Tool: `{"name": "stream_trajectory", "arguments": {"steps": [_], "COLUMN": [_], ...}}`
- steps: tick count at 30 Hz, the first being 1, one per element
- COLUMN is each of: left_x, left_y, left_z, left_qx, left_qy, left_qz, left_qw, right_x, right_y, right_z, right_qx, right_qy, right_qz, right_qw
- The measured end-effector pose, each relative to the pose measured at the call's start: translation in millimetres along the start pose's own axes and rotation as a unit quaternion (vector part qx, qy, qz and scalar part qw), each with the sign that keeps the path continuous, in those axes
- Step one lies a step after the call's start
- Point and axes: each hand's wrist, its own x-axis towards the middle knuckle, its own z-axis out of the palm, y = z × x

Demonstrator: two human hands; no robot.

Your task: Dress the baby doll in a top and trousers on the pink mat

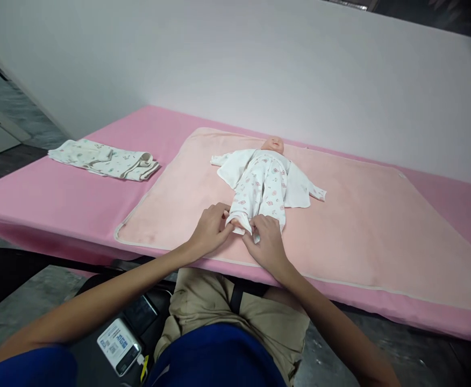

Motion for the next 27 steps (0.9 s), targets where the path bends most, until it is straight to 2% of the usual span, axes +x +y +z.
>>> {"name": "stream_trajectory", "arguments": {"steps": [3,6,9,11,13,16,19,21,23,27], "left_x": [-18.5,-35.8,-49.7,-53.3,-48.9,-28.1,-4.7,2.5,0.2,-12.1], "left_y": [4.2,8.3,15.1,23.0,33.5,50.1,60.7,63.0,62.5,56.1], "left_z": [-7.4,-15.1,-20.2,-17.8,-8.0,19.2,45.2,51.4,46.6,18.1], "left_qx": [0.035,0.085,0.115,0.125,0.144,0.2,0.24,0.239,0.229,0.186], "left_qy": [0.032,0.022,-0.004,-0.021,-0.042,-0.076,-0.101,-0.105,-0.099,-0.104], "left_qz": [0.016,0.054,0.091,0.108,0.126,0.145,0.156,0.167,0.174,0.177], "left_qw": [0.999,0.995,0.989,0.986,0.981,0.966,0.953,0.951,0.953,0.961], "right_x": [-8.0,-24.2,-50.9,-68.7,-80.6,-83.3,-76.4,-75.0,-78.9,-86.7], "right_y": [-3.1,1.9,19.4,36.8,53.6,67.5,64.8,57.9,51.4,54.7], "right_z": [1.3,-7.8,-27.6,-41.1,-50.0,-52.4,-51.0,-53.3,-59.0,-76.3], "right_qx": [-0.017,-0.015,-0.018,-0.026,-0.026,-0.001,0.023,0.025,0.02,0.018], "right_qy": [-0.011,-0.023,-0.02,-0.003,0.009,0.0,0.001,0.018,0.018,-0.032], "right_qz": [-0.005,-0.043,-0.065,-0.036,0.013,0.076,0.092,0.079,0.049,0.002], "right_qw": [1.0,0.999,0.998,0.999,1.0,0.997,0.995,0.996,0.998,0.999]}}
